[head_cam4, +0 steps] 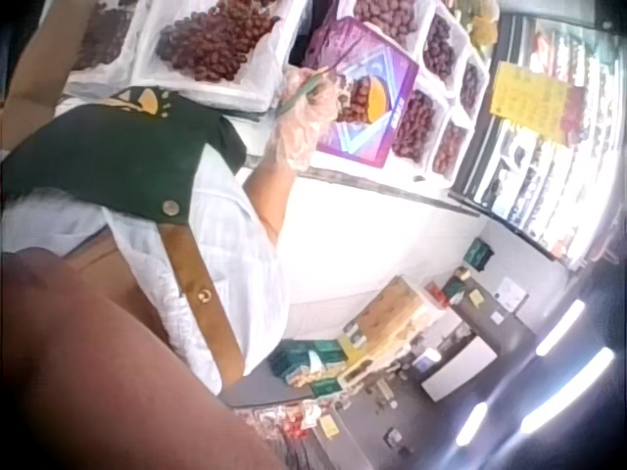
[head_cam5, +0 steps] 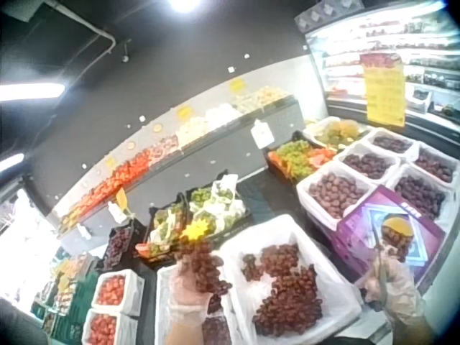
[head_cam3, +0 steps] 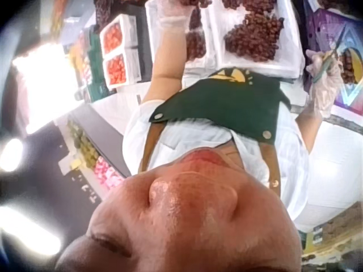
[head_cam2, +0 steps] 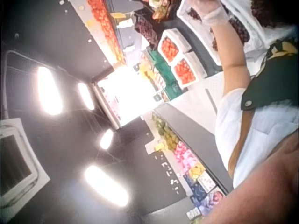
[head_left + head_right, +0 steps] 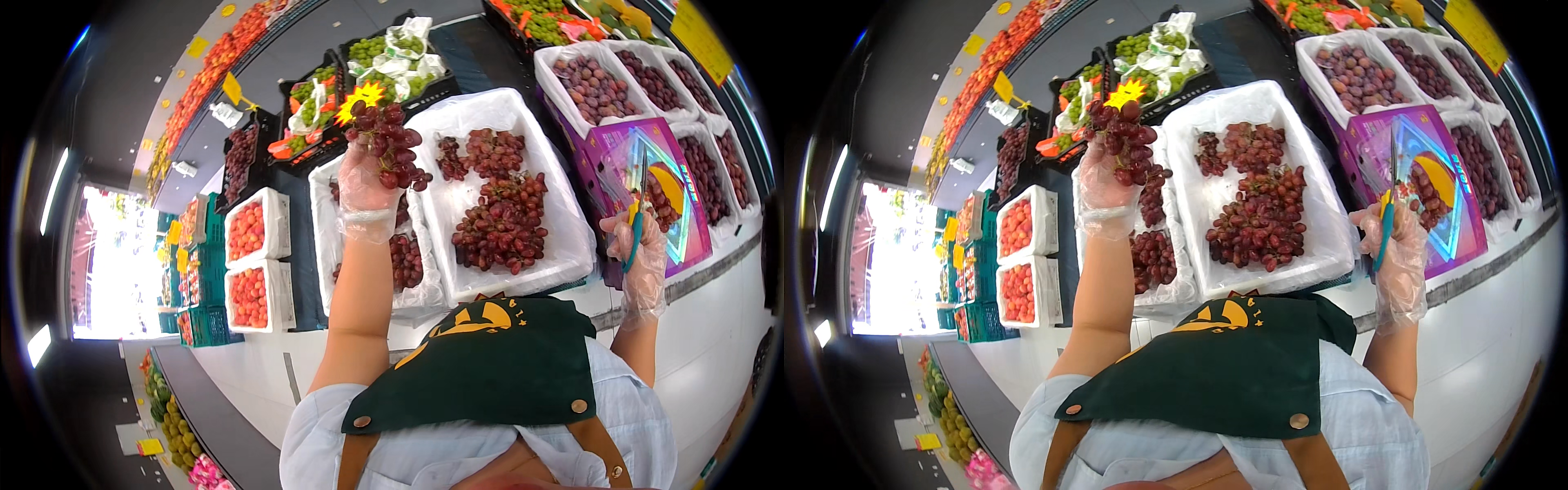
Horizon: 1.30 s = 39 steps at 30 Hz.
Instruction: The person uses scissors to trim stems and remove unwanted parts from red grape bunches. They repeatedly pick up bunches from white trays, cut the stems, and place the trimmed grapes back into the trays.
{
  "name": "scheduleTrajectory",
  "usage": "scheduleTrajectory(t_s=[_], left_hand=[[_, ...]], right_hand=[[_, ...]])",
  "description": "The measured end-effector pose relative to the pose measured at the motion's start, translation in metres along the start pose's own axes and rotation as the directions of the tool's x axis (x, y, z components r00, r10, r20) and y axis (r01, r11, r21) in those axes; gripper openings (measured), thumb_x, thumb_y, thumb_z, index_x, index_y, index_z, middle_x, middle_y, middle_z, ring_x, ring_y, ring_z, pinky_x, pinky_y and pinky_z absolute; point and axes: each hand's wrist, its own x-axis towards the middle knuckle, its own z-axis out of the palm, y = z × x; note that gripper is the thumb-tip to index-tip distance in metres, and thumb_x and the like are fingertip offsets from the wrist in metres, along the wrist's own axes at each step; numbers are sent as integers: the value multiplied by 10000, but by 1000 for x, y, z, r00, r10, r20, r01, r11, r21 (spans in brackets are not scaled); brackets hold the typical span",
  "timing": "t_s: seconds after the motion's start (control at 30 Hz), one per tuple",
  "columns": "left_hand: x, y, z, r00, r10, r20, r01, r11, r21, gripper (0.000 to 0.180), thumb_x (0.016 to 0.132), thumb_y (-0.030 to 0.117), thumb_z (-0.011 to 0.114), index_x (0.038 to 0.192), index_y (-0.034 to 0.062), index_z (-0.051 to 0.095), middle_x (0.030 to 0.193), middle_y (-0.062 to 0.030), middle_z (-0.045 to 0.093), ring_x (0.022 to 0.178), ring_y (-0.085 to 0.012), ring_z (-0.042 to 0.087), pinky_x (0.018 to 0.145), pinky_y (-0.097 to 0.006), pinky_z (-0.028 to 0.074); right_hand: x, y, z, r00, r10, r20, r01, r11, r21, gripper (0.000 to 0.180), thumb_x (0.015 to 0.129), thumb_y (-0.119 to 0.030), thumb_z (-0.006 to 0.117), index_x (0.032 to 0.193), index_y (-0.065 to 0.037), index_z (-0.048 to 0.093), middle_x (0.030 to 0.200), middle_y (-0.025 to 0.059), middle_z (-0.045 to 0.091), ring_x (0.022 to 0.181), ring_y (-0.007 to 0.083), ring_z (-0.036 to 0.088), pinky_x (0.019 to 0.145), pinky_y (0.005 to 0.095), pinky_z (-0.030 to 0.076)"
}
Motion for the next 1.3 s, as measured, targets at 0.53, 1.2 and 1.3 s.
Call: scheduleTrajectory(t_s=[0.53,1.2,1.3], left_hand=[[-46,-20,42,869,475,-139,-416,854,313,545,984,422,447,1362,35,510,1265,-208,578,752,-264,557,597,-334,488],[-42,-48,38,979,199,46,-204,961,189,804,870,484,602,1473,15,352,1420,-223,463,1163,-345,558,881,-429,527],[-45,-52,33,989,122,89,-136,974,182,817,859,464,627,1476,10,344,1467,-207,420,1261,-351,505,941,-462,517]], right_hand=[[-17,5,10,989,-18,149,22,999,-25,195,888,-184,699,1000,-51,612,893,64,702,640,66,515,626,214,427],[-32,-29,72,696,112,709,-291,947,136,404,930,-382,552,1040,6,591,862,163,704,647,132,648,604,228,531],[-28,-29,94,460,240,855,-436,900,-17,536,942,-529,537,1064,-9,574,898,193,708,608,169,674,574,263,555]])
